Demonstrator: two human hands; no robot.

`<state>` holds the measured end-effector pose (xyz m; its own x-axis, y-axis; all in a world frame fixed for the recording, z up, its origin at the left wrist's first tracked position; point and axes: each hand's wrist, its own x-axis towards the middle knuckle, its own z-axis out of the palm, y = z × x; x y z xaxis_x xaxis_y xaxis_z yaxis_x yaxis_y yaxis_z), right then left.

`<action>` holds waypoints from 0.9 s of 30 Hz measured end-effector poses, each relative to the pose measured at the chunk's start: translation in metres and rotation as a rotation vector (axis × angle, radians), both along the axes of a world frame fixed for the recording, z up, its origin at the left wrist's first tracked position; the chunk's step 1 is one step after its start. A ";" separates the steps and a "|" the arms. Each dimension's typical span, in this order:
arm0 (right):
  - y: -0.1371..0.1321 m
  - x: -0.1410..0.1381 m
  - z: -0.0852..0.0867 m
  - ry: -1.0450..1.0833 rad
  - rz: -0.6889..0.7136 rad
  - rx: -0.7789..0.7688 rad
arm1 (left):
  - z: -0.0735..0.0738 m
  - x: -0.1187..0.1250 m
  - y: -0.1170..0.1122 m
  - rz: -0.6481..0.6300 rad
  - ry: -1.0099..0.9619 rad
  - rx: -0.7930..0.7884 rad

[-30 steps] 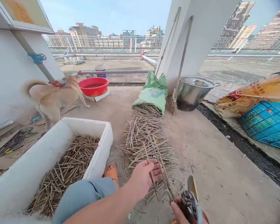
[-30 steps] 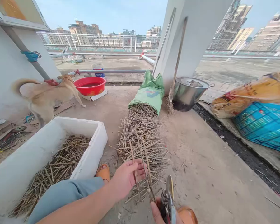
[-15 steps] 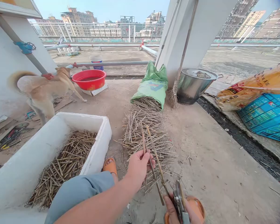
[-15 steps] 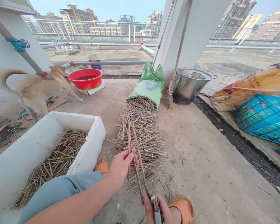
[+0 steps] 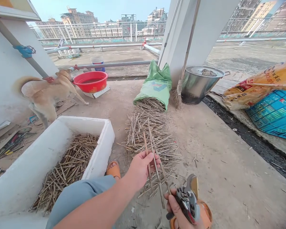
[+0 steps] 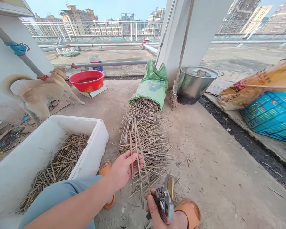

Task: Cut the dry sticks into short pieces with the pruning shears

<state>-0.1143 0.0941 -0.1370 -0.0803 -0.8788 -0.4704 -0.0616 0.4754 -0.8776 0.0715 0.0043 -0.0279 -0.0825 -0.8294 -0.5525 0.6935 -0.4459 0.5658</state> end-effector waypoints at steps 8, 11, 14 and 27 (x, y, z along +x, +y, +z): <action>-0.014 -0.027 -0.026 0.011 0.182 0.088 | -0.006 0.002 0.000 0.009 0.074 -0.027; -0.012 -0.030 -0.029 -0.006 0.167 0.151 | -0.005 0.002 0.000 -0.002 0.086 -0.040; -0.005 -0.028 -0.031 -0.062 0.183 0.182 | -0.003 0.002 0.000 0.017 0.084 -0.024; 0.023 0.010 0.001 -0.028 -0.086 0.099 | 0.001 0.000 0.003 -0.034 -0.033 0.111</action>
